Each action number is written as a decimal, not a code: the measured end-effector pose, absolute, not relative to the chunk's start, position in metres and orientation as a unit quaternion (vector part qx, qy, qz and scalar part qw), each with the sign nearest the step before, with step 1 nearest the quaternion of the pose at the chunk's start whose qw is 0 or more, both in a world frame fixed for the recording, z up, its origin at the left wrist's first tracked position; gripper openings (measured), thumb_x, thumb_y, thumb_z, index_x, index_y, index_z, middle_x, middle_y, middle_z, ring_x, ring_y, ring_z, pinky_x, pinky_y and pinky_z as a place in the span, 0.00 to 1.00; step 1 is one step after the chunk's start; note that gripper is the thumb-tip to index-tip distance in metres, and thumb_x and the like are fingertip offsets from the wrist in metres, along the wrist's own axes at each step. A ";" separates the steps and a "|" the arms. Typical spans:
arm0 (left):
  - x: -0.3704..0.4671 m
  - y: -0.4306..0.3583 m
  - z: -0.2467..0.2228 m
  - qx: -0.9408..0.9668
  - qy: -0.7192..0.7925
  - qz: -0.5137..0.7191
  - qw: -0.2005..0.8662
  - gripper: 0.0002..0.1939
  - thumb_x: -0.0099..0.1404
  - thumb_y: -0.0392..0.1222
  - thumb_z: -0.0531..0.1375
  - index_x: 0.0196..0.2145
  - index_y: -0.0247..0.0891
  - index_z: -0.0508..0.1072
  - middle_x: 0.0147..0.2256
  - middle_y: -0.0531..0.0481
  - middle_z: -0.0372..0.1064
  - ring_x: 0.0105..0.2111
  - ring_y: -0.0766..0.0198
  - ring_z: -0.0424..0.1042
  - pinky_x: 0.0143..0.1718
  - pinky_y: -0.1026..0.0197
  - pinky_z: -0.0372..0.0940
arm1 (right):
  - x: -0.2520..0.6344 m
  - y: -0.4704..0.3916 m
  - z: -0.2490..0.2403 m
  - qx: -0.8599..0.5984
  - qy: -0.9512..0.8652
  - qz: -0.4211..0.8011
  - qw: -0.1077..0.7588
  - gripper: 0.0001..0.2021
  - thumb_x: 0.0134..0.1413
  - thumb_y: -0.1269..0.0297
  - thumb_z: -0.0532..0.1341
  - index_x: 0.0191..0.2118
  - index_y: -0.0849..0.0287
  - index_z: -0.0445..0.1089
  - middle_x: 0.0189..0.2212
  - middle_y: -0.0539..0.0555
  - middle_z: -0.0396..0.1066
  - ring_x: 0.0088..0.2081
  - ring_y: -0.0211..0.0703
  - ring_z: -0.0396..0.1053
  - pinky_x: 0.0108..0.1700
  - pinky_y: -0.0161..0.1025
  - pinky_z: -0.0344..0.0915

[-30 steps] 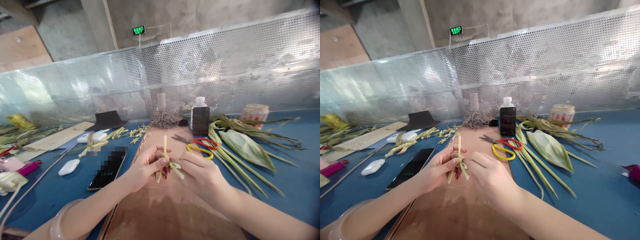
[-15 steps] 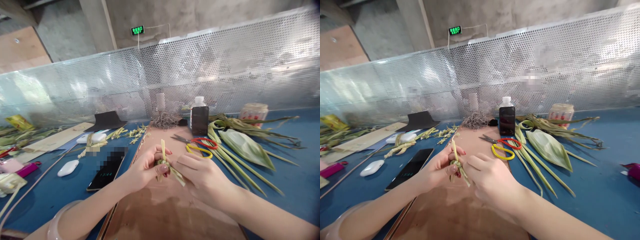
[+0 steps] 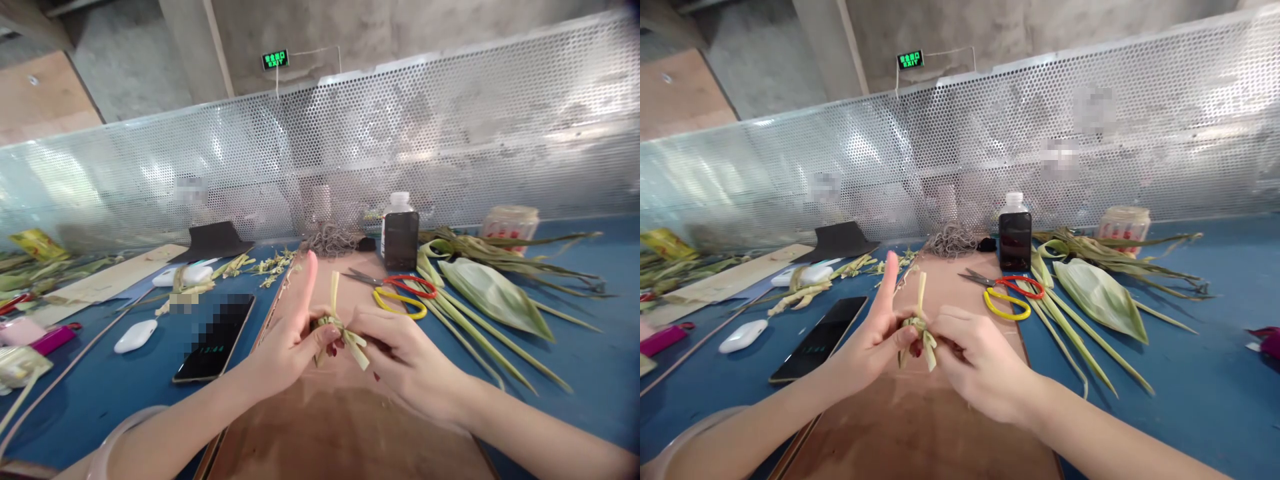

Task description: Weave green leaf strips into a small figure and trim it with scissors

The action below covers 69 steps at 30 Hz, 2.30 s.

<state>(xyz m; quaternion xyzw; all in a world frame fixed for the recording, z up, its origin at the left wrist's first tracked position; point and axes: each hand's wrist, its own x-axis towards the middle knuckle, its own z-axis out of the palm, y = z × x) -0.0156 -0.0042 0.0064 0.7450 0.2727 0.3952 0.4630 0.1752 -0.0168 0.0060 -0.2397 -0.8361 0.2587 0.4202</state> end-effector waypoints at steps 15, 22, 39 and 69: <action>-0.013 -0.006 0.013 0.776 0.263 0.386 0.424 0.15 0.59 0.38 0.63 0.43 0.53 0.76 0.37 0.51 0.73 0.32 0.65 0.66 0.35 0.63 0.61 | 0.165 -0.024 0.003 -0.284 -0.762 0.396 0.427 0.09 0.56 0.76 0.51 0.27 0.58 0.61 0.21 0.44 0.57 0.19 0.29 0.57 0.23 0.27 0.56; -0.008 -0.009 0.013 0.694 0.278 0.425 0.510 0.05 0.57 0.36 0.64 0.28 0.44 0.80 0.28 0.52 0.70 0.28 0.68 0.65 0.29 0.65 0.60 | 0.167 -0.025 0.009 -0.281 -0.785 0.356 0.422 0.11 0.55 0.77 0.51 0.25 0.59 0.61 0.20 0.44 0.58 0.20 0.29 0.57 0.23 0.28 0.55; -0.005 -0.005 0.007 0.583 0.336 0.473 0.568 0.10 0.51 0.48 0.67 0.21 0.40 0.76 0.37 0.48 0.63 0.55 0.54 0.50 0.51 0.56 0.53 | 0.171 -0.018 0.002 -0.330 -0.769 0.379 0.395 0.13 0.58 0.71 0.52 0.22 0.60 0.63 0.15 0.45 0.58 0.19 0.32 0.56 0.22 0.30 0.52; -0.010 0.005 0.009 0.585 0.362 0.453 0.567 0.09 0.56 0.43 0.65 0.23 0.36 0.74 0.31 0.51 0.66 0.25 0.70 0.57 0.24 0.66 0.50 | 0.174 -0.014 0.005 -0.371 -0.777 0.346 0.374 0.11 0.54 0.75 0.51 0.23 0.60 0.61 0.14 0.44 0.60 0.17 0.32 0.58 0.20 0.31 0.52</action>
